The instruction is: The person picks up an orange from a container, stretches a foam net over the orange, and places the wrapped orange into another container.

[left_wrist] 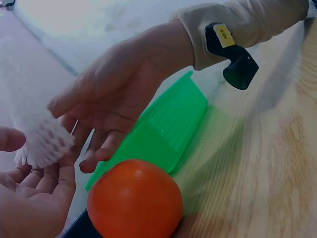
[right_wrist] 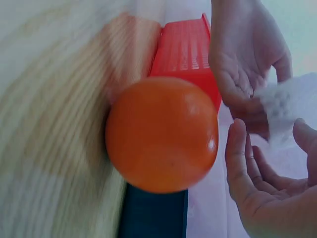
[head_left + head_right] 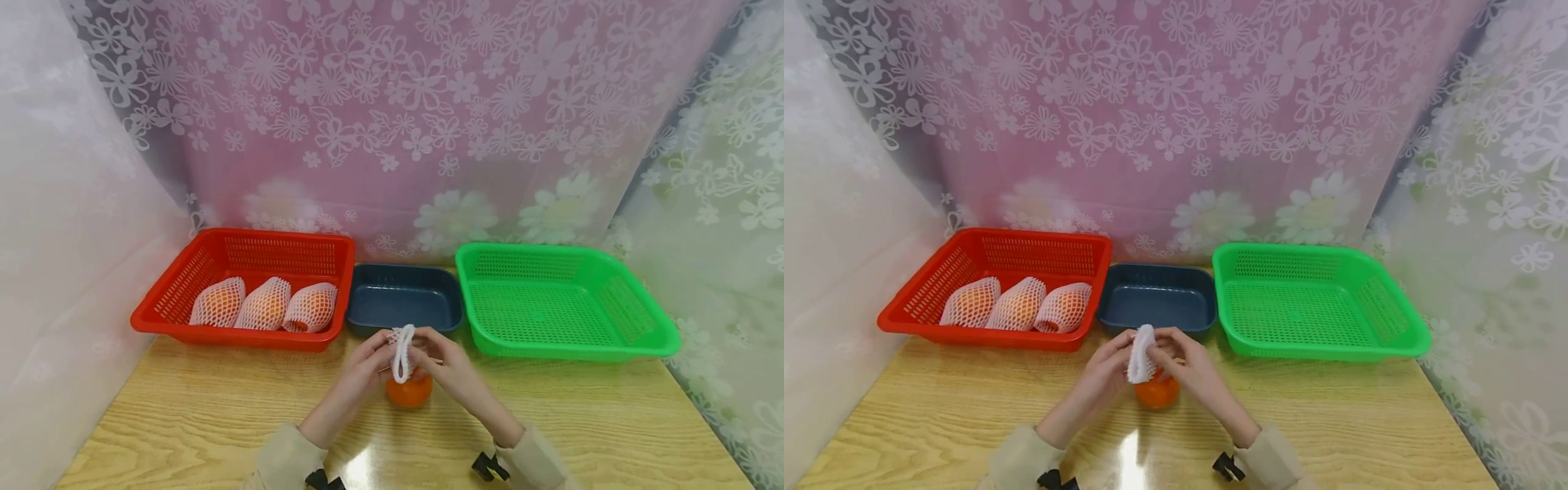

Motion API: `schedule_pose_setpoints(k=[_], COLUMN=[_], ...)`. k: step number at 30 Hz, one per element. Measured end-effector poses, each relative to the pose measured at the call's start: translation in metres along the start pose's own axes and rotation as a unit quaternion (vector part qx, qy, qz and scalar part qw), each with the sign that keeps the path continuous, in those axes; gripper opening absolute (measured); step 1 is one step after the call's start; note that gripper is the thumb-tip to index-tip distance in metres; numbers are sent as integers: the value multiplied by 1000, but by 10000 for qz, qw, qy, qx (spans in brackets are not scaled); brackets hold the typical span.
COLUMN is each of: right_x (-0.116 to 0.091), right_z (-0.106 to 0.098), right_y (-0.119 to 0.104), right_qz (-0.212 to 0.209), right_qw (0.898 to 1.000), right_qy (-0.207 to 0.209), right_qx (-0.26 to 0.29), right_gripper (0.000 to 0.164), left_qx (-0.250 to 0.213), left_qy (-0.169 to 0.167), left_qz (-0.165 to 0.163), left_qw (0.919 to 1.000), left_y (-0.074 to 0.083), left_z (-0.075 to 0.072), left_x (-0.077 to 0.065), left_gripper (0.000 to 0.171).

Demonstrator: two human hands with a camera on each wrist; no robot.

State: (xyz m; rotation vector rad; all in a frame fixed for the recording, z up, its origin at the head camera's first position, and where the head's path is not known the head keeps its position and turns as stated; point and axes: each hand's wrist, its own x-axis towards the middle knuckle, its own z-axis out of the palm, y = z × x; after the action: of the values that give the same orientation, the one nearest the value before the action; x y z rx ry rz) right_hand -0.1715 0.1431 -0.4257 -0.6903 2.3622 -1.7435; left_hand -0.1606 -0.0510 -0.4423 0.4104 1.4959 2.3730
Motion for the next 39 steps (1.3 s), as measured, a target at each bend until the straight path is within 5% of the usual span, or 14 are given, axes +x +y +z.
schedule_pose_setpoints(k=[5,9,14,19,24,34,39], right_x=[-3,-5,-7,-10,-14,-28,-33], right_z=[5,4,0,-4,-8,-8,-4], right_y=[-3,-5,-4,0,6,19,27], right_qz=[283,431,636,715,638,1304,1875], right_qw=[9992,9950,9832,9482,9143,9277,9258], right_qy=[270,881,1113,802,264,245,469], right_qx=[-7,186,1301,2990,3992,3490,3248], right_gripper=[28,18,21,3,26,20,11], left_qx=[-148,7,-176,-1213,-1765,-925,-628], left_qy=[-387,-259,135,339,227,900,1217], left_qz=[217,182,-208,-561,-669,-1139,-1275], left_qw=[9989,9995,9995,9904,9818,9851,9823], left_y=[-5,-7,-7,-2,-2,-14,-21], left_z=[0,-2,-2,-2,-5,-6,-9], left_x=[0,1,2,1,-2,-5,-9], left_gripper=[14,15,15,18,29,27,27])
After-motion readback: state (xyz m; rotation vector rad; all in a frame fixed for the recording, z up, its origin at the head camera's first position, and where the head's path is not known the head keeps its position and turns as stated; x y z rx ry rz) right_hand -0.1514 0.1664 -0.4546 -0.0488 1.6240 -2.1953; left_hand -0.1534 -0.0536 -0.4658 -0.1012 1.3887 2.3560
